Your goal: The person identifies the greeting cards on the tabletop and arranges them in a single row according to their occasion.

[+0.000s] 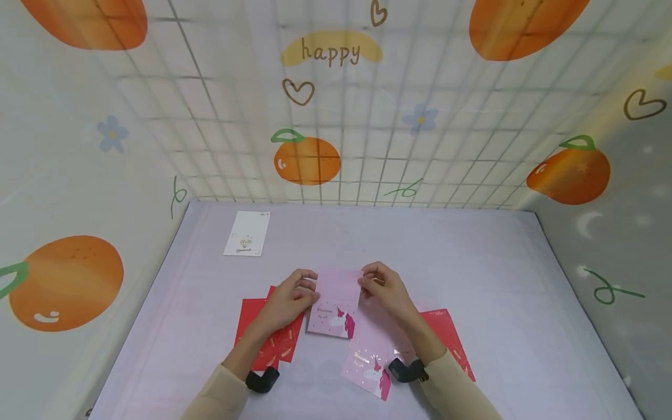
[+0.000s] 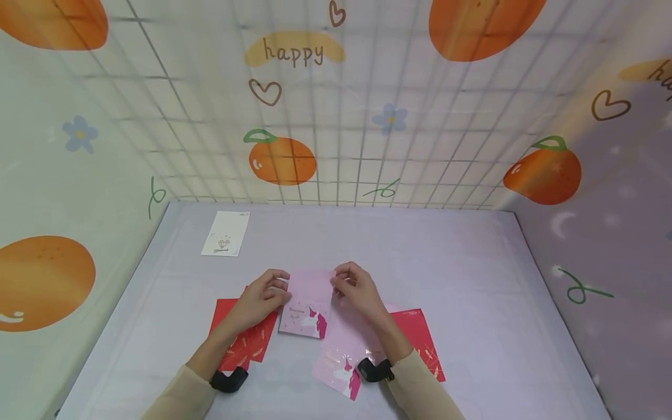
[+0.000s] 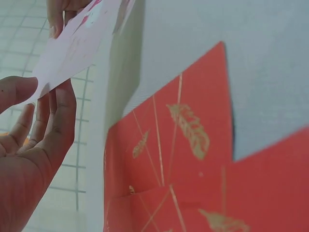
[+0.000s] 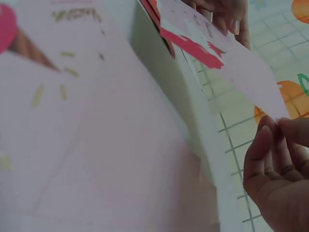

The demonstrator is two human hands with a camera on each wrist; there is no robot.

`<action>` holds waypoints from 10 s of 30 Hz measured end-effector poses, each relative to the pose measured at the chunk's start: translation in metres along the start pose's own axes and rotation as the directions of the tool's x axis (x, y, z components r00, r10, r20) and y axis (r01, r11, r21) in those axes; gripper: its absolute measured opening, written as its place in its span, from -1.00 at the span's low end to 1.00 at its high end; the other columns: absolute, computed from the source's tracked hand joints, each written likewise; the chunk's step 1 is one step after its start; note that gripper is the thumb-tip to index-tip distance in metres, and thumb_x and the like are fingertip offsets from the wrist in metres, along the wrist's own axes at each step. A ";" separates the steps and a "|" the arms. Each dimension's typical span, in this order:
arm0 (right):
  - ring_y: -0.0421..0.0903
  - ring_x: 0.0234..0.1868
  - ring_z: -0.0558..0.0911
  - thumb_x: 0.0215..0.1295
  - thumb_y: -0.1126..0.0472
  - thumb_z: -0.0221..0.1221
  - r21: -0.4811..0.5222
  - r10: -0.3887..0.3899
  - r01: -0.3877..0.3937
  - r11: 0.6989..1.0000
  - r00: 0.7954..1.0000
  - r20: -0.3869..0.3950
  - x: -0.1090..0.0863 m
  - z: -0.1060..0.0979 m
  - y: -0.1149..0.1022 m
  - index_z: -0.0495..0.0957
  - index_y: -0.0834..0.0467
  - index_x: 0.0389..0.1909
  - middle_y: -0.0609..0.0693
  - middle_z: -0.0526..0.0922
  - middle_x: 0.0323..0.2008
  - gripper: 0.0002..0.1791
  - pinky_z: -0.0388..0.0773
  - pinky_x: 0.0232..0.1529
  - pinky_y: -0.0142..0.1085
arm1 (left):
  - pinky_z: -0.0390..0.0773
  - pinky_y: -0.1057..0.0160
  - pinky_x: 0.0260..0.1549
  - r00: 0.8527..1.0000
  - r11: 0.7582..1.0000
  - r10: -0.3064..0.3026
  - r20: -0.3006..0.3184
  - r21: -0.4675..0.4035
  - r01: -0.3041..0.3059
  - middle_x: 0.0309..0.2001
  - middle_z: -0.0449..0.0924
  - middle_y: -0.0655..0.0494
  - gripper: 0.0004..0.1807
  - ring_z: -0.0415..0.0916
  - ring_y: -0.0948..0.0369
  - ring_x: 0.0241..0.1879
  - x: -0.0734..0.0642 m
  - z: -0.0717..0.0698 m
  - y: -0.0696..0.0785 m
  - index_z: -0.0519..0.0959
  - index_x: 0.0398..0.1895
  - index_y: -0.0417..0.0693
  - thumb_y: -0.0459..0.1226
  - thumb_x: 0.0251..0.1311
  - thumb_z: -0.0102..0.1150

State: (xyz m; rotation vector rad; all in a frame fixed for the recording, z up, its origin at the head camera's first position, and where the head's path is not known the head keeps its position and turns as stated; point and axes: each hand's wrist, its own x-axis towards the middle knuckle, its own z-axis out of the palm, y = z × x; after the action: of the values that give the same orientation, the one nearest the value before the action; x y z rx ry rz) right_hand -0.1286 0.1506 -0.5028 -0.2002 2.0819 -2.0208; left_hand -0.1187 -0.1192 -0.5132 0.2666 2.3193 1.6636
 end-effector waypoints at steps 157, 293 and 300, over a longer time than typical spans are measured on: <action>0.12 -0.30 0.64 0.37 0.43 0.20 0.076 -0.030 0.030 0.997 1.000 -0.002 -0.013 0.014 0.019 0.42 0.30 0.20 0.35 0.54 -0.15 -0.60 0.67 -0.19 -0.24 | 0.68 0.14 -0.23 0.993 0.997 -0.030 -0.116 -0.072 0.022 -0.15 0.62 0.09 -0.50 0.69 0.05 -0.25 -0.021 -0.004 -0.003 0.47 0.24 0.23 -0.22 0.25 0.36; -0.06 -0.18 0.59 0.29 0.25 0.28 -0.374 0.045 -0.063 0.925 0.997 -0.058 0.138 0.094 0.023 0.58 0.25 0.09 0.01 0.65 -0.22 -0.64 0.59 -0.21 -0.30 | 0.59 -0.01 -0.07 0.913 0.940 -0.072 -0.401 0.278 0.196 -0.05 0.63 -0.17 -0.67 0.60 -0.05 -0.06 0.082 -0.099 -0.047 0.55 0.11 -0.24 -0.27 0.36 0.13; -0.05 -0.17 0.62 0.31 0.21 0.30 -0.369 -0.012 -0.002 0.929 0.999 -0.037 0.123 0.078 0.014 0.58 0.22 0.09 0.00 0.65 -0.22 -0.64 0.59 -0.26 -0.31 | 0.59 -0.01 -0.12 0.912 0.950 -0.018 -0.410 0.277 0.143 -0.09 0.64 -0.13 -0.68 0.63 -0.04 -0.12 0.072 -0.097 -0.036 0.57 0.09 -0.18 -0.22 0.36 0.16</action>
State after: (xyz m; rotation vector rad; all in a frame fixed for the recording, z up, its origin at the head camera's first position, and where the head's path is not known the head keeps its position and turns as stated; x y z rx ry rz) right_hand -0.2261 0.0444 -0.5276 -0.2312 2.4730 -1.6265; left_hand -0.2177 -0.1957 -0.5265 -0.1330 2.8484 1.4223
